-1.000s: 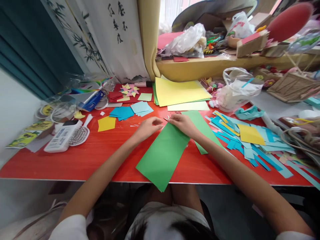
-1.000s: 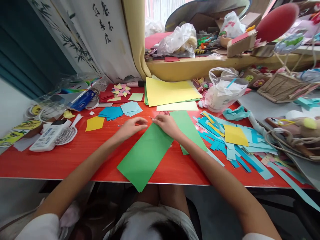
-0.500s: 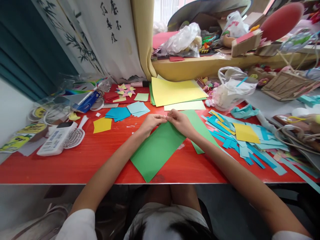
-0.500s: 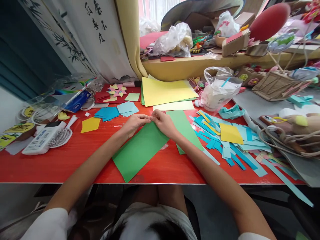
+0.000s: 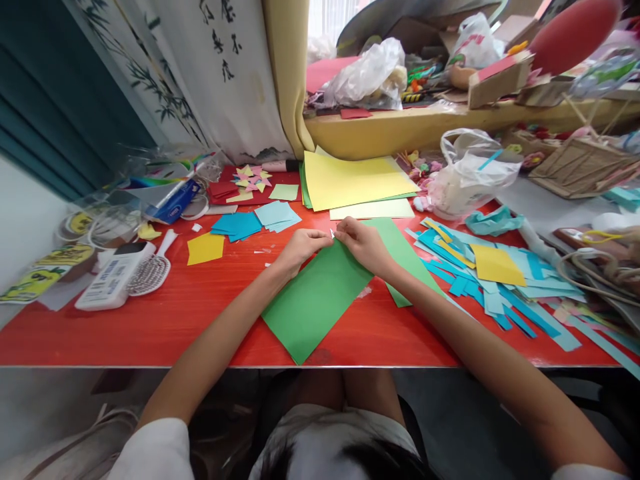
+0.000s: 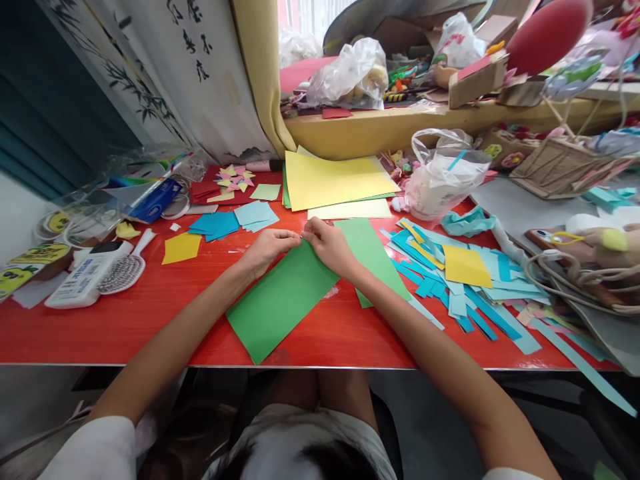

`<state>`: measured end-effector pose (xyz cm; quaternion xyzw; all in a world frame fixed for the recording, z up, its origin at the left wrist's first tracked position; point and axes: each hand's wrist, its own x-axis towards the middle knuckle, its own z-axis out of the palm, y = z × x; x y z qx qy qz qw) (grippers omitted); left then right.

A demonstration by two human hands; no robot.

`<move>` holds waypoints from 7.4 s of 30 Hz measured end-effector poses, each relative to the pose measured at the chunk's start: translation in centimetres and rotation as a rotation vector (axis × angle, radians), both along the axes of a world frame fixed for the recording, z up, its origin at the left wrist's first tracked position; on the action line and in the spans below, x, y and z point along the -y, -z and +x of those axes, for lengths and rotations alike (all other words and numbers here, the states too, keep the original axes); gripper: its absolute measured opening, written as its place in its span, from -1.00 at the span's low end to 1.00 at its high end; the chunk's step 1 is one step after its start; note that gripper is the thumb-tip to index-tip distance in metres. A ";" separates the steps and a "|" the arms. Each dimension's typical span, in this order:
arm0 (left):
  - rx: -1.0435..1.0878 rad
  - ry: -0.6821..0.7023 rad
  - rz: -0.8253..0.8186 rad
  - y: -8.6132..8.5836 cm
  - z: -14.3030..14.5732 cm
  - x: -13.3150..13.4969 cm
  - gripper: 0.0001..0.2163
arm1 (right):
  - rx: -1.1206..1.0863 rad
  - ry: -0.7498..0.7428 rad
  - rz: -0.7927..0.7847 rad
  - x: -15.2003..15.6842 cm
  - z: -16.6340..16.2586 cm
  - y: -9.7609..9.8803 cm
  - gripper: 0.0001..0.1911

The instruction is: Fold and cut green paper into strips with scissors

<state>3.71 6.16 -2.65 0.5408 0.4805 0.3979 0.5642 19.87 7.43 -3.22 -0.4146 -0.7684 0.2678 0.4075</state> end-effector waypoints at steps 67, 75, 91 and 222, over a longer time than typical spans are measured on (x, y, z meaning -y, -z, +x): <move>-0.384 0.255 0.033 -0.9 -3.4 -1.4 -0.89 | -0.044 0.481 0.186 -6.6 8.2 1.0 -0.90; -0.642 0.346 -0.096 -3.2 -5.6 -0.7 -0.88 | -0.009 0.520 0.171 -7.4 9.5 2.1 -0.93; -0.463 0.133 0.390 -1.8 -2.2 0.0 -0.79 | -0.083 -0.022 -0.210 1.4 -1.5 0.6 -0.77; -0.066 0.105 0.069 -0.4 -0.5 0.5 -0.89 | 0.212 0.119 0.159 -0.1 0.1 0.3 -0.81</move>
